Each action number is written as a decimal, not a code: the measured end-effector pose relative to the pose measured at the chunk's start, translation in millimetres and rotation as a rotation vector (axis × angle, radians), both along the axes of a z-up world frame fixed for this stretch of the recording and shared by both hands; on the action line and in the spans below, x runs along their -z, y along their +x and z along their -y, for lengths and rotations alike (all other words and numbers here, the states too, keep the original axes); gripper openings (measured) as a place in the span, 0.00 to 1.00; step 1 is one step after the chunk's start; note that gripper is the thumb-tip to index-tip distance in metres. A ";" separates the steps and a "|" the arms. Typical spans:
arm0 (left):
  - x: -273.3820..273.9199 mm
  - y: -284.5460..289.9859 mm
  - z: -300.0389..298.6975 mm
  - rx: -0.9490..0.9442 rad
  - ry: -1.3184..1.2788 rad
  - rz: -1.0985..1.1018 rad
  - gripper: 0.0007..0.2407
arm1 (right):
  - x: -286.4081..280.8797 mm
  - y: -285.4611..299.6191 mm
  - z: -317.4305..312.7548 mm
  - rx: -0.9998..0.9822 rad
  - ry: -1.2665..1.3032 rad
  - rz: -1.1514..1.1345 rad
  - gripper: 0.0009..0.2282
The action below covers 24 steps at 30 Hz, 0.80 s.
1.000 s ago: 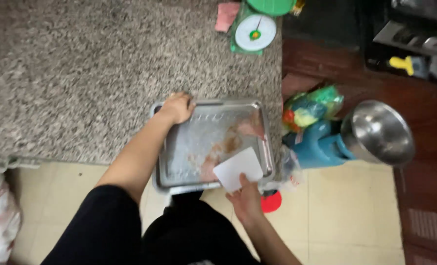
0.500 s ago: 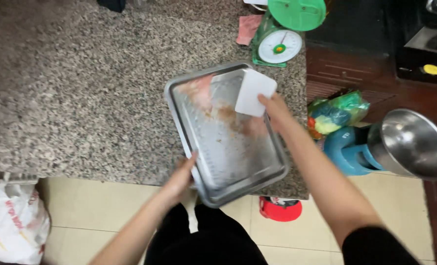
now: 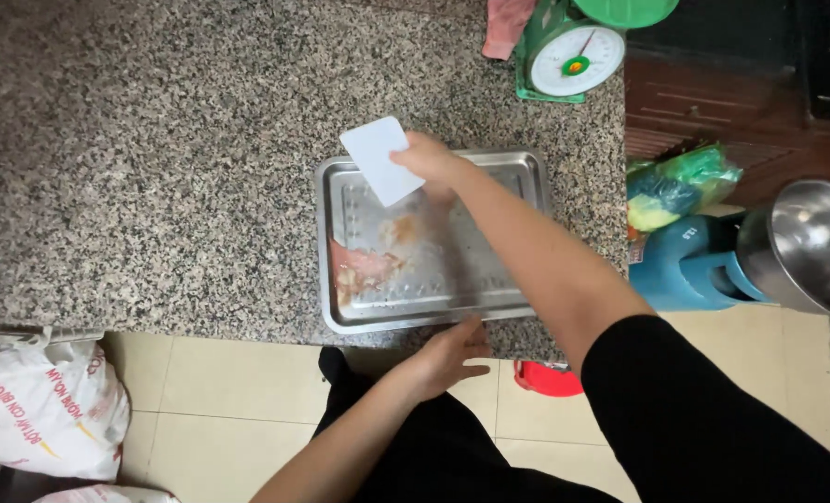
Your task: Cleaning residues off metal baking trays using a plastic scraper.
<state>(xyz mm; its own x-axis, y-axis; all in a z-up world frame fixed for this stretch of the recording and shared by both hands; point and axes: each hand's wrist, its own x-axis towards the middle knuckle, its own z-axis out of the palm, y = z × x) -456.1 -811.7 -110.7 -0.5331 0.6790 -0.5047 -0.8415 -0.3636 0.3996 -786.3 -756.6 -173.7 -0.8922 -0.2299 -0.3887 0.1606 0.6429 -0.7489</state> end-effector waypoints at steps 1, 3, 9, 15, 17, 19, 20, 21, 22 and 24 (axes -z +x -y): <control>-10.4 -1.7 10.5 0.000 0.005 0.005 0.36 | -0.3 6.4 -1.7 0.000 0.005 0.005 0.23; -31.4 -8.5 31.9 0.339 -0.200 -0.124 0.24 | -3.6 15.5 -5.5 0.204 -0.201 -0.034 0.22; -10.8 -16.7 139.0 -0.084 -1.216 -0.460 0.14 | -115.1 128.1 -119.1 0.443 0.143 -0.371 0.08; 47.5 -74.2 214.4 -0.157 -1.365 -0.545 0.23 | -75.5 122.7 -198.1 0.299 0.724 -0.307 0.13; 61.5 -78.7 210.5 -0.138 -1.298 -0.518 0.26 | -63.9 110.8 -185.9 0.260 0.812 -0.293 0.11; 70.6 -80.8 208.3 -0.119 -1.239 -0.488 0.29 | -55.7 98.5 -171.3 0.217 0.894 -0.277 0.10; 72.7 -79.7 208.0 -0.147 -1.207 -0.475 0.31 | -53.5 93.6 -162.8 0.192 0.942 -0.255 0.11; 74.9 -77.4 208.8 -0.173 -1.177 -0.460 0.32 | -50.5 89.4 -153.1 0.166 0.989 -0.231 0.12; 77.0 -75.8 207.3 -0.173 -1.181 -0.457 0.32 | -51.5 93.1 -142.8 0.163 0.986 -0.229 0.12; 82.3 -79.5 202.4 -0.218 -1.094 -0.382 0.31 | -56.0 93.7 -123.7 0.062 0.997 -0.183 0.15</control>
